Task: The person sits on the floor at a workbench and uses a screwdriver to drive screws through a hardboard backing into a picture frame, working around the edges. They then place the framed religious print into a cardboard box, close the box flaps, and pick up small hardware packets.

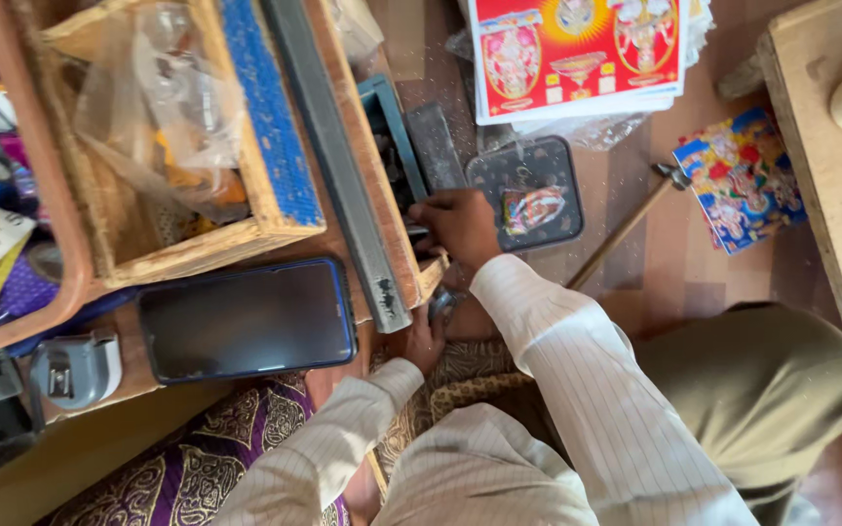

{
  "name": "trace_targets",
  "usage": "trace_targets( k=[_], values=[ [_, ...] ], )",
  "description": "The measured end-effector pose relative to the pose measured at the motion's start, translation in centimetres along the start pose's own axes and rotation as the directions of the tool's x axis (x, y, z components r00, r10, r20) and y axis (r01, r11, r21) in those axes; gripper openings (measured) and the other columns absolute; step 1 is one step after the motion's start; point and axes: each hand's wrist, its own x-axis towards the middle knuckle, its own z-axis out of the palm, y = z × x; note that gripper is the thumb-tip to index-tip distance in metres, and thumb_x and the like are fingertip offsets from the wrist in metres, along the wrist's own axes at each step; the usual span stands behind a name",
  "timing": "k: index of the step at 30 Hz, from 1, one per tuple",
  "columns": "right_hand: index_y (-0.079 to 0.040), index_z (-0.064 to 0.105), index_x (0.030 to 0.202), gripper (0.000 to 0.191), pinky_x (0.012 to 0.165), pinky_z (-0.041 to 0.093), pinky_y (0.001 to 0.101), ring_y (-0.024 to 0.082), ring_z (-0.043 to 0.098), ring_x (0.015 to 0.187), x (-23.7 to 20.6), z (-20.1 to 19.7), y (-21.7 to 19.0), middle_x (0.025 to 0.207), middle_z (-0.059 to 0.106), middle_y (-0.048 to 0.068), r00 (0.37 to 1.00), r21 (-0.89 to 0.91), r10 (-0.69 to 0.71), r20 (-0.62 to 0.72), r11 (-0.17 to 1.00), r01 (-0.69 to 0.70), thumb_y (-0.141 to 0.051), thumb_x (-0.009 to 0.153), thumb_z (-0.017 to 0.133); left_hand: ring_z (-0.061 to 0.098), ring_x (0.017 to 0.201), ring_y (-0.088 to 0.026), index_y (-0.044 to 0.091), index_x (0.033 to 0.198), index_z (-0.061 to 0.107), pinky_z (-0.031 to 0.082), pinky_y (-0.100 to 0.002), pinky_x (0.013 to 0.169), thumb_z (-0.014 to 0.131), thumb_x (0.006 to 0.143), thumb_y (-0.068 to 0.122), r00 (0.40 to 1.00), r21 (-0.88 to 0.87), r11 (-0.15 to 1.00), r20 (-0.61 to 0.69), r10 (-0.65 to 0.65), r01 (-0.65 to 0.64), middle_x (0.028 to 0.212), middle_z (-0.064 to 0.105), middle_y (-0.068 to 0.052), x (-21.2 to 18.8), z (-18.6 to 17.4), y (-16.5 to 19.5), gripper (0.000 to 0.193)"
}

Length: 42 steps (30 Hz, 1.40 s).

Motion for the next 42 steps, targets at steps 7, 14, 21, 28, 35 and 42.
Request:
trace_targets(
  k=[7, 14, 21, 28, 35, 42],
  values=[
    [-0.002, 0.071, 0.119, 0.047, 0.084, 0.057, 0.0468, 0.042, 0.071, 0.098, -2.1, -1.6, 0.3, 0.108, 0.072, 0.025, 0.788, -0.594, -0.615, 0.011, 0.630, 0.500, -0.027, 0.080, 0.082, 0.064, 0.112, -0.040, 0.005, 0.135, 0.057, 0.050, -0.048, 0.100, 0.055, 0.101, 0.040, 0.995, 0.029, 0.997, 0.069, 0.066, -0.068, 0.122, 0.067, -0.023, 1.4, -1.9, 2.7, 0.049],
    [-0.011, 0.065, 0.120, 0.030, 0.088, 0.058, 0.0388, 0.031, 0.071, 0.106, -21.1, -17.0, 7.3, 0.120, 0.073, 0.013, 0.531, -0.698, -0.791, -0.303, 0.564, 0.442, -0.007, 0.092, 0.072, 0.061, 0.082, -0.042, 0.002, 0.116, 0.074, 0.049, -0.052, 0.076, 0.072, 0.096, 0.016, 0.843, 0.113, 0.838, 0.138, 0.520, -0.535, 0.092, 0.065, -0.021, -0.1, -6.0, 9.1, 0.025],
    [0.000, 0.076, 0.105, 0.022, 0.073, 0.058, 0.0306, 0.016, 0.075, 0.081, -38.0, -36.5, 23.7, 0.093, 0.079, 0.014, 0.174, -0.281, -0.252, -0.952, 0.945, -0.170, -0.012, 0.088, 0.082, 0.061, 0.078, -0.035, 0.003, 0.109, 0.070, 0.046, -0.044, 0.068, 0.079, 0.104, 0.016, 0.771, -0.108, 0.776, 0.092, 0.630, -0.621, 0.092, 0.062, -0.016, 0.0, -3.2, 19.2, 0.017],
    [-0.009, 0.080, 0.101, 0.022, 0.077, 0.058, 0.0385, 0.028, 0.075, 0.083, -44.8, -42.8, 30.9, 0.096, 0.079, 0.014, 0.397, -0.316, -0.127, -0.909, 0.831, -0.458, -0.022, 0.083, 0.082, 0.064, 0.089, -0.035, 0.000, 0.109, 0.068, 0.051, -0.042, 0.079, 0.075, 0.110, 0.010, 0.700, -0.181, 0.704, 0.099, 0.707, -0.687, 0.098, 0.065, -0.016, 0.4, 1.1, 27.5, 0.012],
    [-0.022, 0.076, 0.115, 0.044, 0.085, 0.056, 0.0455, 0.038, 0.068, 0.104, -40.4, -40.6, 32.8, 0.128, 0.065, 0.016, 0.756, -0.644, 0.049, -0.652, 0.491, -0.587, -0.006, 0.074, 0.074, 0.065, 0.089, -0.033, -0.001, 0.108, 0.070, 0.052, -0.042, 0.080, 0.077, 0.106, 0.005, 0.680, -0.231, 0.674, 0.068, 0.730, -0.702, 0.100, 0.068, -0.016, 1.9, 4.0, 32.4, 0.010],
    [-0.017, 0.083, 0.093, 0.015, 0.084, 0.058, 0.0451, 0.038, 0.072, 0.092, -38.2, -44.6, 37.0, 0.101, 0.076, 0.014, 0.765, -0.670, -0.038, -0.643, 0.512, -0.537, -0.019, 0.079, 0.077, 0.067, 0.088, -0.032, -0.002, 0.108, 0.068, 0.053, -0.041, 0.081, 0.079, 0.103, 0.004, 0.660, -0.312, 0.658, 0.118, 0.742, -0.685, 0.100, 0.069, -0.016, 3.3, 4.0, 33.9, 0.013]
  ],
)
